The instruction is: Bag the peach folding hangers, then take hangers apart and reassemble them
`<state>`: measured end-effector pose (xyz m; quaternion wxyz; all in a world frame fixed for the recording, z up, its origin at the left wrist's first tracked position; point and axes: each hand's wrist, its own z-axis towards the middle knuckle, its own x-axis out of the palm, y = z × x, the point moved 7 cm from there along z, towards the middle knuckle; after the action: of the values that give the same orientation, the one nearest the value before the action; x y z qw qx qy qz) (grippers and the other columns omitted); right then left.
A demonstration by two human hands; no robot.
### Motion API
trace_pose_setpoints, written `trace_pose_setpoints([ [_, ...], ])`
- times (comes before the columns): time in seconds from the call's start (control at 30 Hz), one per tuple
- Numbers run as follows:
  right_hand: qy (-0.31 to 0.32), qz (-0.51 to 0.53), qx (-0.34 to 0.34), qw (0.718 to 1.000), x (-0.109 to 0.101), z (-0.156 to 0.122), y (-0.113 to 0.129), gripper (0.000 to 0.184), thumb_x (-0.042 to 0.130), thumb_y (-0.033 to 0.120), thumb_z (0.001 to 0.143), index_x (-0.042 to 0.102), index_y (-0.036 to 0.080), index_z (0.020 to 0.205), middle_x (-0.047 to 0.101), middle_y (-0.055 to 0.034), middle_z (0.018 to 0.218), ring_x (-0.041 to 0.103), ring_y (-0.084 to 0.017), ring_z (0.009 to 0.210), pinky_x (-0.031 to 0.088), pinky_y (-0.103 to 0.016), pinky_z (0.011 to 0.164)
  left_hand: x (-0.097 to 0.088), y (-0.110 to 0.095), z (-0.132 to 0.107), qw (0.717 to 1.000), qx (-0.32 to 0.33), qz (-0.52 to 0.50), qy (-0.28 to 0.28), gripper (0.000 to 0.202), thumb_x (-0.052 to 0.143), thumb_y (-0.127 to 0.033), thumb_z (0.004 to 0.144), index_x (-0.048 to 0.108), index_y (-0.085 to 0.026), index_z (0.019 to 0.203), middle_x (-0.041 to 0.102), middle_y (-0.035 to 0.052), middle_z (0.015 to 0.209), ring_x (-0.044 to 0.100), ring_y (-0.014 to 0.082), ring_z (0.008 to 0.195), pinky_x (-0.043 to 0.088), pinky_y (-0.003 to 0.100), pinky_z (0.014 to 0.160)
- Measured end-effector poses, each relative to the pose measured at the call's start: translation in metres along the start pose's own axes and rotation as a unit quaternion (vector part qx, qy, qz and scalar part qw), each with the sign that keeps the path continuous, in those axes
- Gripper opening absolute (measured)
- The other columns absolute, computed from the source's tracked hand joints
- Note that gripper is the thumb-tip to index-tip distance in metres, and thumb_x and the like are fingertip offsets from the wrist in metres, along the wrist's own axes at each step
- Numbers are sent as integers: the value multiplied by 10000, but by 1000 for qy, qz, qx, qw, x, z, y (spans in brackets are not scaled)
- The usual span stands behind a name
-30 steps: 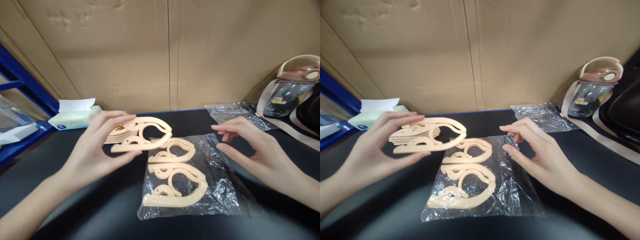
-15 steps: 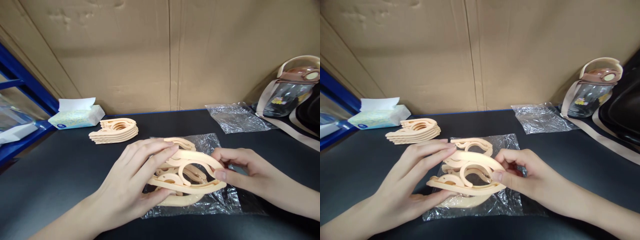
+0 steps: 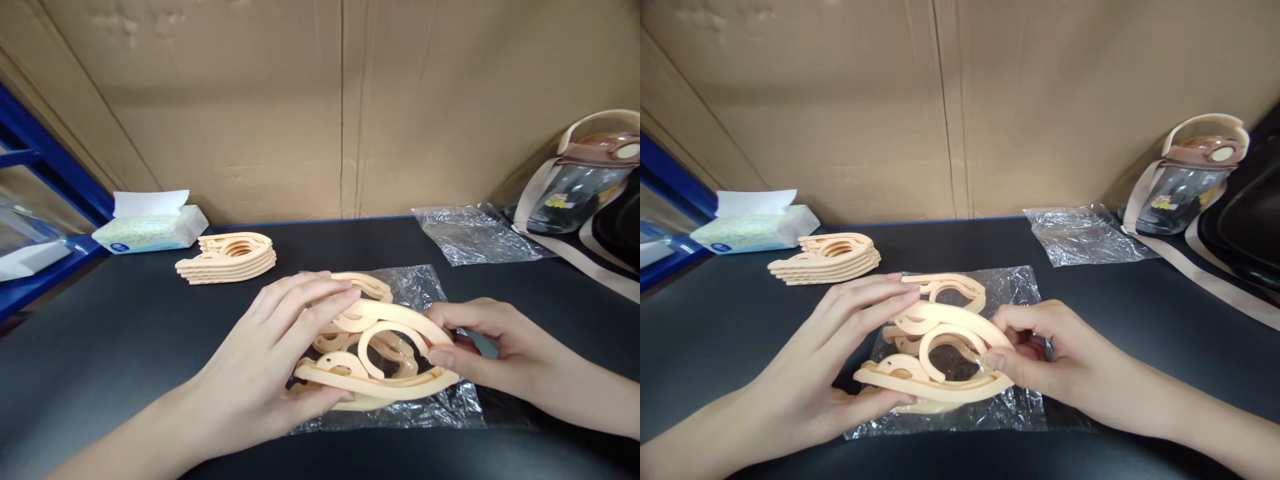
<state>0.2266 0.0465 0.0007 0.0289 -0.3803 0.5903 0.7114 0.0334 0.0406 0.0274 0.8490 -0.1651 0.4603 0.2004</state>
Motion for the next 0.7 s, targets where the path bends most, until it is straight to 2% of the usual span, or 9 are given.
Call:
trace_pose_setpoints([
  [0.13, 7, 20, -4, 1000, 1, 0, -2, 323, 552, 461, 940, 616, 201, 759, 448, 38, 623, 376, -98, 567, 308, -236, 511, 1, 1, -1, 1000, -4, -3, 1, 637, 619, -421, 914, 356, -211, 1455, 548, 116, 1352, 454, 298, 1310, 401, 439, 1100],
  [0.27, 5, 9, 0, 1000, 0, -1, -2, 361, 549, 463, 942, 565, 198, 697, 418, 47, 607, 366, -92, 561, 302, -233, 514, 0, 1, 0, 1000, -4, 3, -9, 584, 619, -387, 925, 385, -210, 1430, 561, 107, 1319, 470, 280, 1290, 398, 409, 1092],
  [0.4, -1, -2, -12, 1000, -3, -1, 2, 347, 545, 460, 946, 574, 200, 718, 483, 40, 629, 413, -97, 577, 317, -239, 527, -2, 0, 2, 1000, 6, 25, -14, 562, 624, -376, 926, 406, -184, 1408, 574, 106, 1293, 480, 264, 1268, 382, 390, 1095],
  [0.57, -33, -22, -27, 999, -9, -2, 5, 327, 543, 467, 946, 606, 210, 755, 543, 35, 653, 473, -104, 591, 353, -241, 532, -7, -2, 3, 998, 11, 45, -31, 533, 622, -393, 927, 423, -215, 1387, 607, 86, 1258, 511, 266, 1242, 414, 401, 1055],
  [0.63, -54, -50, -46, 996, -11, -3, 7, 273, 554, 450, 944, 627, 222, 811, 549, 40, 656, 465, -100, 567, 373, -232, 517, -8, -3, 4, 998, 17, 53, -29, 523, 606, -398, 939, 419, -200, 1386, 602, 93, 1264, 506, 259, 1238, 405, 394, 1059],
  [0.7, -76, -85, -83, 990, -13, -5, 10, 171, 577, 406, 939, 633, 245, 963, 601, 34, 728, 509, -105, 588, 422, -227, 537, -8, -4, 4, 998, 20, 61, -23, 523, 587, -397, 952, 408, -181, 1394, 593, 101, 1276, 497, 254, 1238, 390, 389, 1069],
])
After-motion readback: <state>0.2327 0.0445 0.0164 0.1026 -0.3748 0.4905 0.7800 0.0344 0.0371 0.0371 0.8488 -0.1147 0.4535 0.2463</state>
